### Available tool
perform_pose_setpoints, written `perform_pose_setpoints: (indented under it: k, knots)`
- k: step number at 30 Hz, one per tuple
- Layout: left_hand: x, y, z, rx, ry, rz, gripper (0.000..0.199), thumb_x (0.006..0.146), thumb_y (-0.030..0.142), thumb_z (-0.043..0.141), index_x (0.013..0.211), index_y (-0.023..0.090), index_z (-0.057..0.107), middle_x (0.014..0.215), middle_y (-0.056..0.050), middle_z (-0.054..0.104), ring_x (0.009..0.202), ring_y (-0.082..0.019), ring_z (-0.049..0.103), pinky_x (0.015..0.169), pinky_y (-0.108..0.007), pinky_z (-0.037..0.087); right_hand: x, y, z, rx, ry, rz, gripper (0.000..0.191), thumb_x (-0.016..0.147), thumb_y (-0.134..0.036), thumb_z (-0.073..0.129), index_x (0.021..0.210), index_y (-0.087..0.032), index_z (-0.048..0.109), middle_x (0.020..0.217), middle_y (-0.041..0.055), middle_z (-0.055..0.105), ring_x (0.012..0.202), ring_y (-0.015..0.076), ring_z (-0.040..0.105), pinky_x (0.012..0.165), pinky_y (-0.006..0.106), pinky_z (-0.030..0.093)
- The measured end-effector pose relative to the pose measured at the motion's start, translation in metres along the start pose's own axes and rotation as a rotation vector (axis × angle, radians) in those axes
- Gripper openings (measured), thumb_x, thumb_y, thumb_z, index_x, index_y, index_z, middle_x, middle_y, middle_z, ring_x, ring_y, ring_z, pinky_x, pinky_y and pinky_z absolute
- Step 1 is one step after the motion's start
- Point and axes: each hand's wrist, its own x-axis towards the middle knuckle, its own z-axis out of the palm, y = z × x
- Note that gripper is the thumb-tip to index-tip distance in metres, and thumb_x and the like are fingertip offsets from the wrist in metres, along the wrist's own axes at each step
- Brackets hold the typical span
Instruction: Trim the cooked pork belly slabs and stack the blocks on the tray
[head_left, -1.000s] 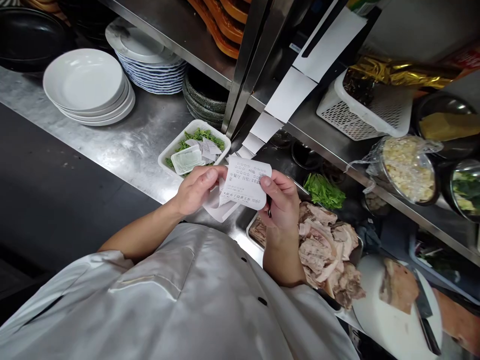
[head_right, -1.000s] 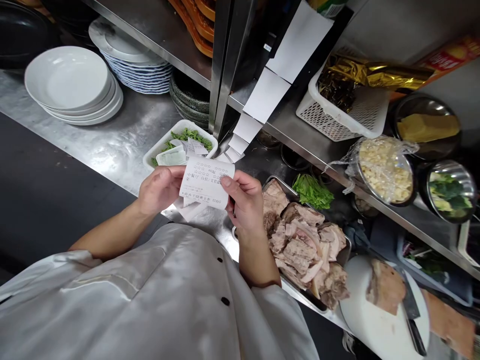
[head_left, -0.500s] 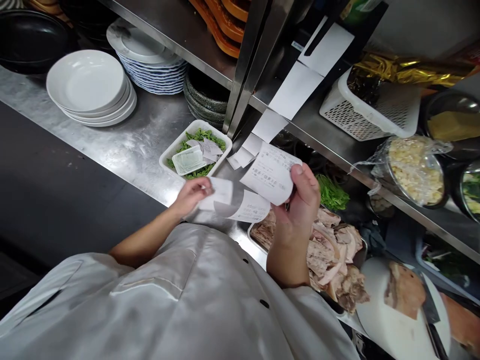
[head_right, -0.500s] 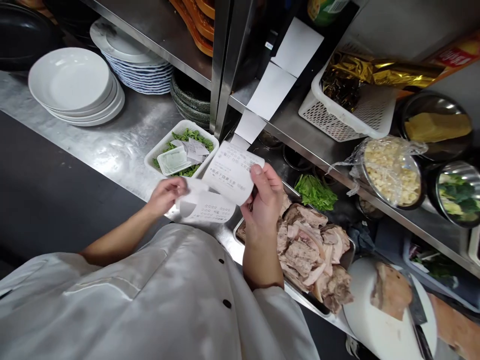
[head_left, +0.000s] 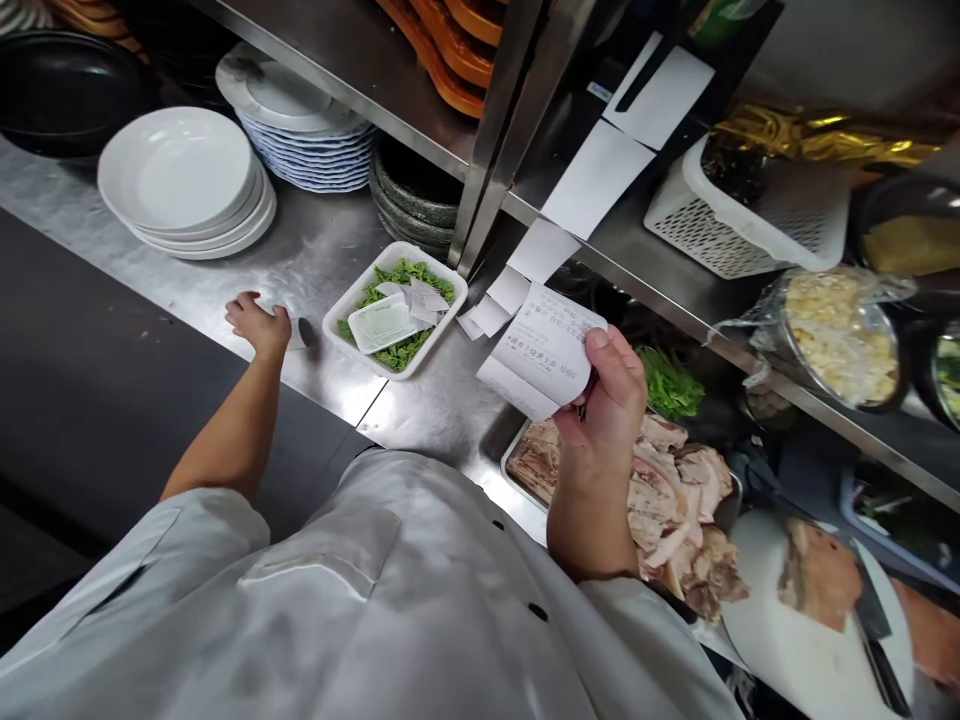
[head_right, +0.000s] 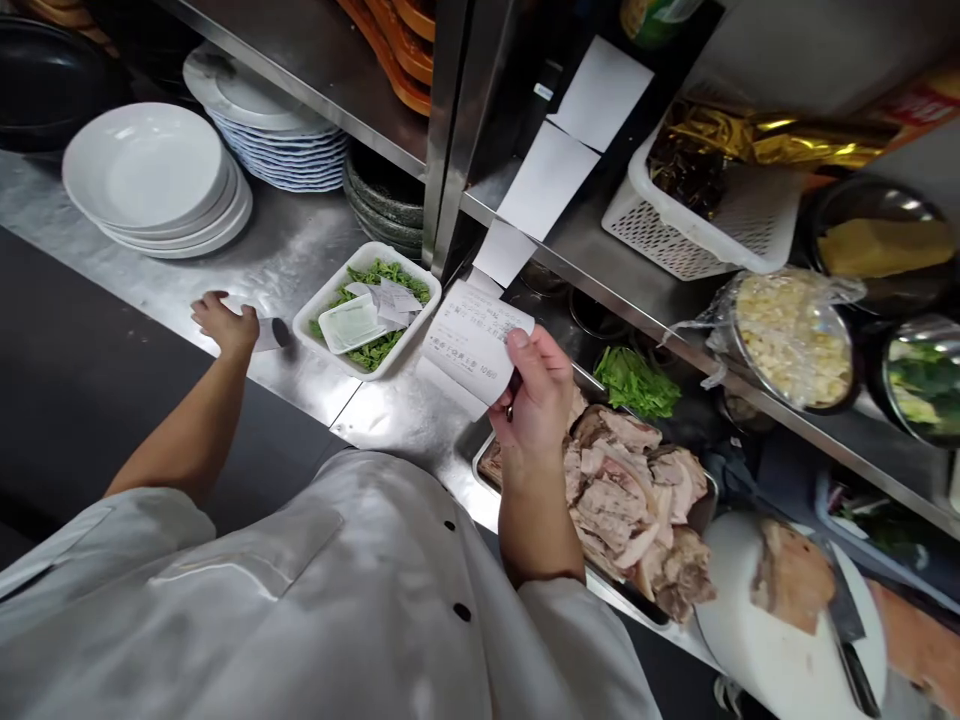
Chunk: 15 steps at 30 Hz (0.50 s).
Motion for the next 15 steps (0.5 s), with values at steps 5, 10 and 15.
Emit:
perform_pose_setpoints:
  k: [5,10,15]
  knots:
    - [-0.077,0.135,0.028,-0.525,-0.646,0.277,0.047,0.083,0.063,0.075,0.101,0.020,0.069,0.105,-0.008,0.070,0.098,-0.025,0.068,0.085,-0.038,0.052,0.002,0.001,0.007,-0.021,-0.013,0.088,0.031,0.082,-0.052,0.081,0.089,-0.024,0.069,0.058,-0.0075,0.049,0.039,0.0056,0.032,0.034,0.021,0.023]
    - [-0.190,0.228,0.040,-0.762,-1.375,0.045,0.055,0.077,0.056,0.087,0.115,0.019,0.071,0.107,-0.010,0.079,0.089,-0.024,0.075,0.078,-0.034,0.059,0.019,0.025,0.005,0.050,0.042,0.135,0.033,0.078,-0.052,0.084,0.085,-0.023,0.068,0.061,-0.0059,0.058,0.045,0.0091,0.047,0.039,0.022,0.034]
    - [-0.225,0.235,0.041,-0.807,-1.292,-0.407,0.033,0.077,0.042,0.085,0.094,0.016,0.075,0.088,-0.007,0.080,0.076,-0.022,0.075,0.071,-0.034,0.059,0.039,0.079,-0.038,0.168,0.201,0.392,0.043,0.088,-0.063,0.068,0.078,-0.021,0.064,0.055,-0.0042,0.056,0.044,0.0096,0.047,0.039,0.022,0.035]
